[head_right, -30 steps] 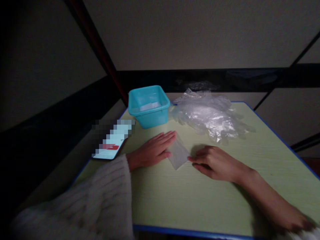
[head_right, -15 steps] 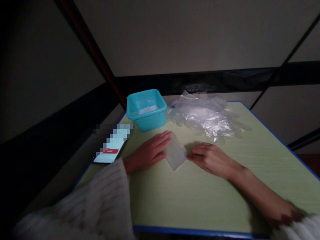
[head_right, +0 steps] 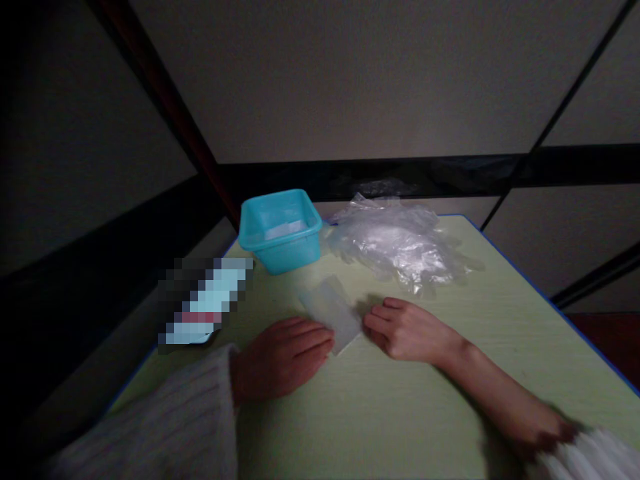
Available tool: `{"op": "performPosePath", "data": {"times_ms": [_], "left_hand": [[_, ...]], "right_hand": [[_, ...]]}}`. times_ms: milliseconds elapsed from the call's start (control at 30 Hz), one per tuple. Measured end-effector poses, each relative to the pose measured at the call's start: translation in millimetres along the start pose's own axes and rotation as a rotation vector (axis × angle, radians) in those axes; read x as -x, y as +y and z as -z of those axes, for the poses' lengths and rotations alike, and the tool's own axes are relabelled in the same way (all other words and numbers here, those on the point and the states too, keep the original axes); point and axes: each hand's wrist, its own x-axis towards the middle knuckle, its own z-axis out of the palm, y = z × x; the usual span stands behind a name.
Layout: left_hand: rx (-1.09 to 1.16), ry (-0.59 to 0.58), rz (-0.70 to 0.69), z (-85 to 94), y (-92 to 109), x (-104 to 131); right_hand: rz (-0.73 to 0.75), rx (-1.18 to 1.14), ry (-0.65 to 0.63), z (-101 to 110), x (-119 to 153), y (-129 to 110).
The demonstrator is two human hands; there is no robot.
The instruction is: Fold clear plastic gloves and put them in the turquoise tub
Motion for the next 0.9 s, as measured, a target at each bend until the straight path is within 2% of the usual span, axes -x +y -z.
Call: {"op": "performPosePath", "data": {"times_ms": [433, 600, 767, 900], "left_hand": [[-0.032, -0.026, 0.046, -6.9, -6, 1], [-0.069, -0.017, 0.150, -4.5, -10, 3], [-0.079, -0.070, 0.222, -2.8, -15, 4], [-0.086, -0.104, 0.286, -1.8, -18, 2]], "right_hand": [[0.028, 0.047, -0.093, 4, -5, -6], [0.000, 0.052, -0.129, 3, -11, -14], [-0.016, 0.058, -0.093, -2, -8, -17], [-0.004, 0.037, -0.102, 5, -5, -24]]}}
